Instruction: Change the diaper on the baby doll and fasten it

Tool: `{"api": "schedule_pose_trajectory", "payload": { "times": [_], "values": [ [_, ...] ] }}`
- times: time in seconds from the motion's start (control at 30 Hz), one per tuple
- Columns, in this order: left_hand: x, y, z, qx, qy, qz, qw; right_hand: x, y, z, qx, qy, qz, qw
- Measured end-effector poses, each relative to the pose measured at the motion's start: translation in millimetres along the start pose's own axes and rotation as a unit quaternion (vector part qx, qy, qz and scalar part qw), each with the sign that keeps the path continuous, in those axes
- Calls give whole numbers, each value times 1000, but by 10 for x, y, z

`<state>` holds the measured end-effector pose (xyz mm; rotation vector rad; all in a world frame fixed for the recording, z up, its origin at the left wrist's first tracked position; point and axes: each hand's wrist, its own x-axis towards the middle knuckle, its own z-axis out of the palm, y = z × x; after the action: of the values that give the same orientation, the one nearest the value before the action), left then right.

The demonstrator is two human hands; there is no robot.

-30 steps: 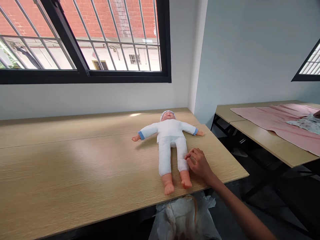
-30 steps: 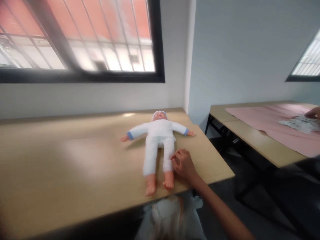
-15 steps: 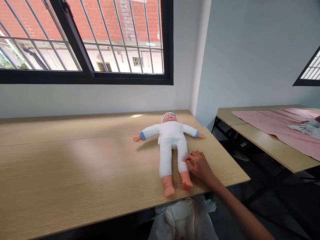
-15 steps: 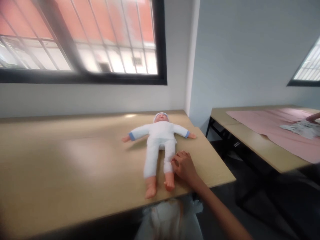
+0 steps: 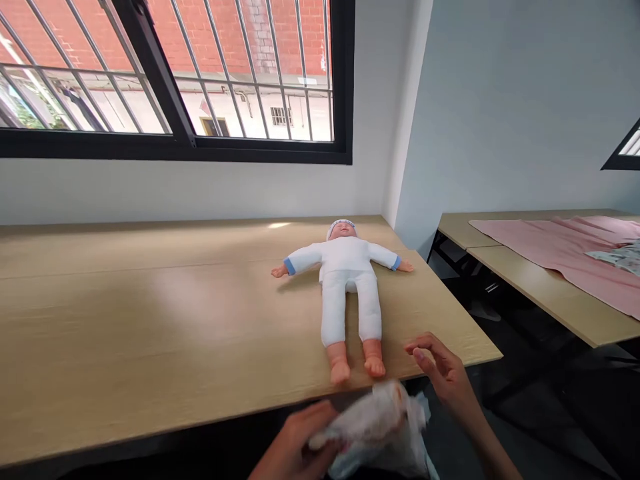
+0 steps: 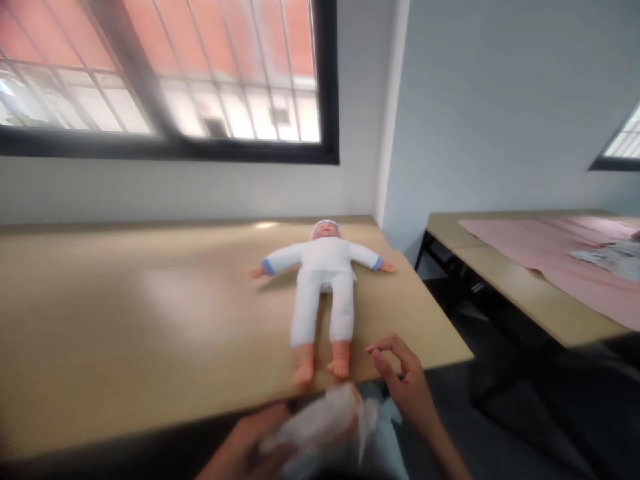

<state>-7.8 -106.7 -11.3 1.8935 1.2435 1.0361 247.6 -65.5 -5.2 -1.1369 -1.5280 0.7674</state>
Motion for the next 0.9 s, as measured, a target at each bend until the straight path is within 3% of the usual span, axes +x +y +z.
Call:
{"api": "schedule_pose_trajectory", "payload": {
  "times": [0.07,0.17,0.3,0.5,0.67,0.9],
  "values": [
    [171,124,-205,-71,-53,-32,996,-77,-103,63,44,-57,19,997],
    [448,304,-390,-168,-29,-83,982,-81,-197,196,121,-104,45,986],
    [734,366,-391,-253,2,-135,958,72,-234,394,209,-53,83,973],
    [890,101,-267,-338,31,-194,920,405,-181,582,259,41,111,958],
    [881,-97,-222,-380,53,-217,897,491,11,585,296,35,139,944],
    [821,-161,-240,-380,28,-233,895,461,158,639,380,61,177,906]
  ]
}}
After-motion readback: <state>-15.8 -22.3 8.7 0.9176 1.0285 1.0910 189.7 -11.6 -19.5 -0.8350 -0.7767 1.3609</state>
